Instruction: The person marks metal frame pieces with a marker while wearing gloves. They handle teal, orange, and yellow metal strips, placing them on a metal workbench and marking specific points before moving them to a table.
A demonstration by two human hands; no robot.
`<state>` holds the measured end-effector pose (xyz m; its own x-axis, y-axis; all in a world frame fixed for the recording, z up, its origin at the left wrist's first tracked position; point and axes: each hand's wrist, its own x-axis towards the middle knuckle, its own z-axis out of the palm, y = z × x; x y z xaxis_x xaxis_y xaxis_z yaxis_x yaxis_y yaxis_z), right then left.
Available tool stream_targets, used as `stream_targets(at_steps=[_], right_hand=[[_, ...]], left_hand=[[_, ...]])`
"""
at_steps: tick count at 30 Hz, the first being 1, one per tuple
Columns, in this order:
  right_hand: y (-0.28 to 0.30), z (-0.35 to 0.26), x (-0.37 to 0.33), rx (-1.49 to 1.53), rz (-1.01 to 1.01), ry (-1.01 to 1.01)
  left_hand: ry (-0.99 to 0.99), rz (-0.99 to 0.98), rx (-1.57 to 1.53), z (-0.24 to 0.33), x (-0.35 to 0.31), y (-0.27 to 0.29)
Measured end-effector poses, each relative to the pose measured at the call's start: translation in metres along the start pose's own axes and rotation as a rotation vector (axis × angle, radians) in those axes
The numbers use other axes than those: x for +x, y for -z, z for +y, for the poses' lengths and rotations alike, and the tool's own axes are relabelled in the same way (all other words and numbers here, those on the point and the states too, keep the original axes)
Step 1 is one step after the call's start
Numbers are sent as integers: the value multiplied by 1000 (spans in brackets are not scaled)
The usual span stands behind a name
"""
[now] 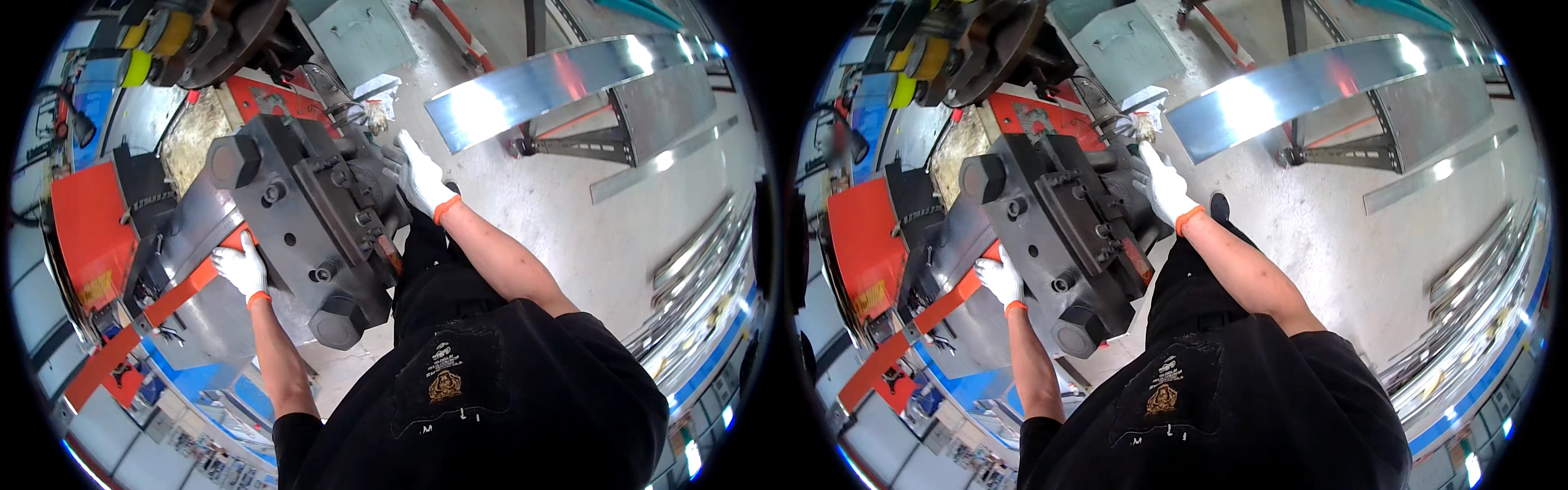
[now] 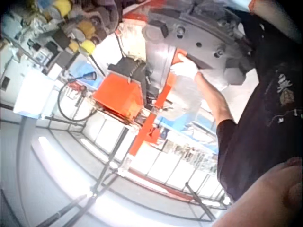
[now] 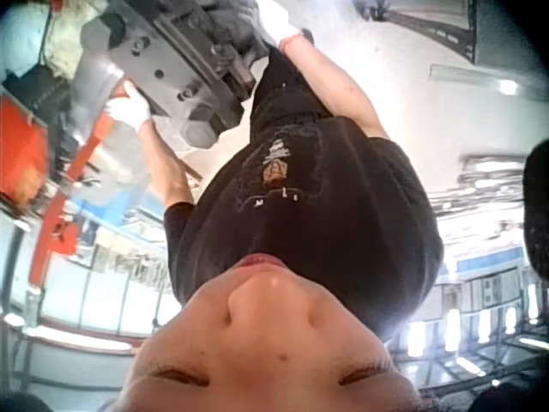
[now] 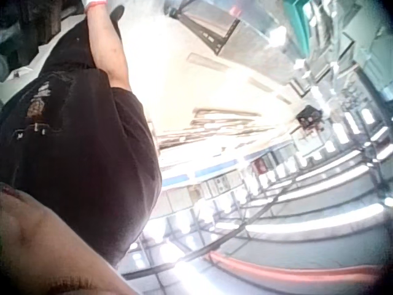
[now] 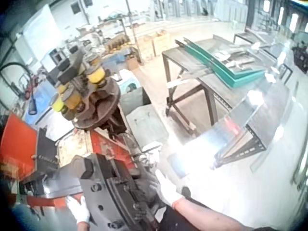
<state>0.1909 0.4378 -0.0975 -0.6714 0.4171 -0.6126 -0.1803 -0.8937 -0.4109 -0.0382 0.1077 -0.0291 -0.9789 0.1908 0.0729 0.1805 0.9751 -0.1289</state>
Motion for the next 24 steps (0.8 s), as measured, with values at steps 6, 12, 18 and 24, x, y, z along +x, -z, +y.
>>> stream_targets(at_steps=[6, 12, 18, 24], right_hand=[[7, 1, -6, 14, 64, -37], [-5, 9, 5, 74, 26, -67], [-29, 17, 16, -44, -28, -53], [-45, 23, 15, -599, -121, 134]], left_hand=[[-10, -39, 0, 0, 0, 1], [-34, 29, 38, -7, 0, -5], [-12, 8, 3, 11, -4, 15], [62, -33, 33, 6, -5, 13]])
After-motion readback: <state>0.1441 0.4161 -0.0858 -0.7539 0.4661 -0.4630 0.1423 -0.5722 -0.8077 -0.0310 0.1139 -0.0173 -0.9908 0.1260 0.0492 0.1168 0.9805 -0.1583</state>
